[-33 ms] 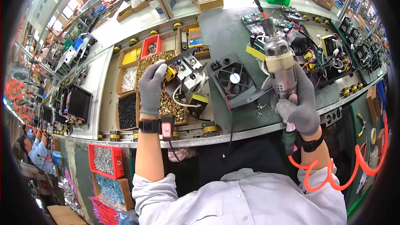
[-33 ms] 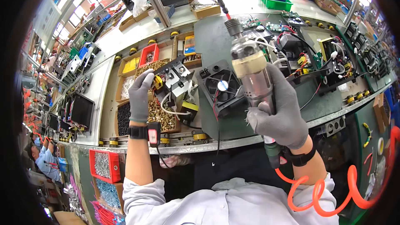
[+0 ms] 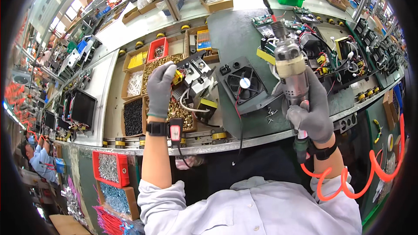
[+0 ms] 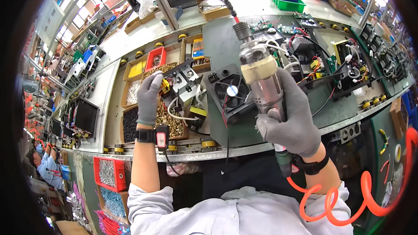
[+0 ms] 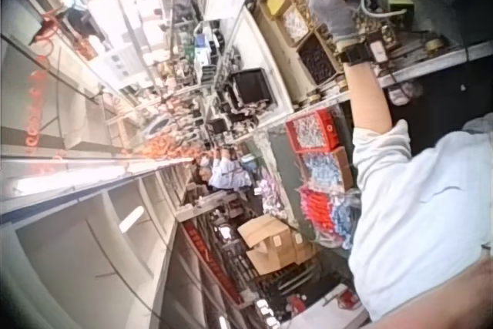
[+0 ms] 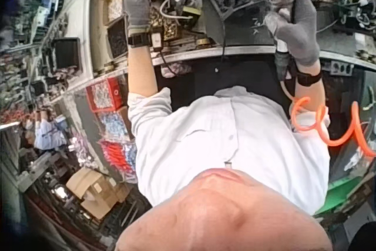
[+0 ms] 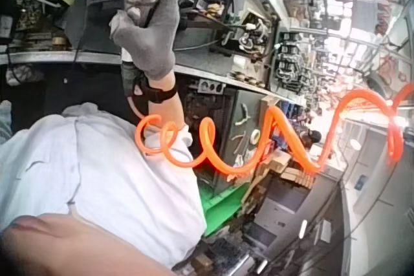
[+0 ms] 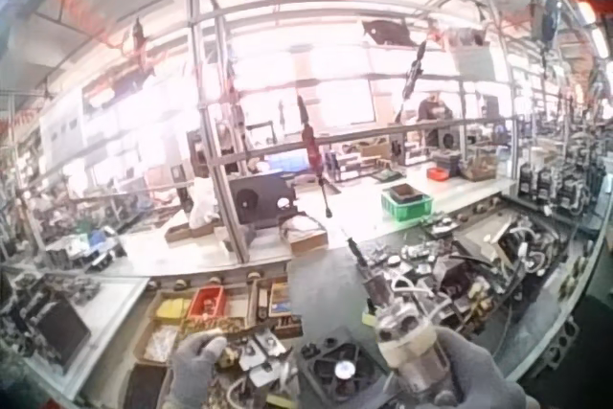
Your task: Assembling and screwing together components of an electronic power supply unit at a factory workstation.
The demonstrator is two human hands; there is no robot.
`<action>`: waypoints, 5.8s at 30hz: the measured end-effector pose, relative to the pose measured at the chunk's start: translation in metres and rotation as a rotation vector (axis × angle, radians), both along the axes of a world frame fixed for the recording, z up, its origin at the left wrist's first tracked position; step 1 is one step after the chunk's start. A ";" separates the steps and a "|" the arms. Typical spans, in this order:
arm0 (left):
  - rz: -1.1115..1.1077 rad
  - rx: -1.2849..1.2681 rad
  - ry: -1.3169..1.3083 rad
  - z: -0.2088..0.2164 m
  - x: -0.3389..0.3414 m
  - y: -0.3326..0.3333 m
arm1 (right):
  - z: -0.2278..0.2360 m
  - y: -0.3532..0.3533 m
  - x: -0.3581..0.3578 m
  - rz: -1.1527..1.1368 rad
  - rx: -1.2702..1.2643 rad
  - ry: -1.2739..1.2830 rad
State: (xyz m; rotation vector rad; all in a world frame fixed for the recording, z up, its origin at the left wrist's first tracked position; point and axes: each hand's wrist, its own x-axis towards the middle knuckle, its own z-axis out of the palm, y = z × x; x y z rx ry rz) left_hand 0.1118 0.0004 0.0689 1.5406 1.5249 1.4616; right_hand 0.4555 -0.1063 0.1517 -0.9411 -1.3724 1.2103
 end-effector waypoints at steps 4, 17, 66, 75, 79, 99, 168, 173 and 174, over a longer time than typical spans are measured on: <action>-0.132 -0.022 -0.210 -0.022 0.000 0.024 | 0.001 -0.001 0.003 0.016 -0.036 0.017; -0.189 -0.044 -0.161 -0.056 0.005 -0.002 | -0.001 -0.005 0.007 -0.065 -0.025 -0.126; -0.806 0.605 1.120 0.087 0.176 0.033 | -0.011 0.005 0.011 0.145 -0.078 0.420; -0.806 0.542 1.215 0.084 0.179 0.035 | -0.021 -0.041 0.054 0.078 -0.087 0.488; -0.756 0.583 1.220 0.080 0.182 0.042 | -0.024 -0.087 0.086 0.076 -0.369 0.363; -0.759 0.697 1.270 0.080 0.164 0.058 | -0.132 -0.080 0.071 0.242 -0.320 -0.065; -0.423 0.527 0.343 0.093 0.128 -0.017 | -0.098 -0.077 0.071 0.262 -0.542 0.012; -0.162 0.077 -0.195 0.059 0.105 -0.119 | -0.087 -0.081 0.073 0.221 -0.434 -0.436; -0.020 -0.018 -0.190 0.039 0.117 -0.141 | -0.083 -0.081 0.078 0.255 -0.562 -0.413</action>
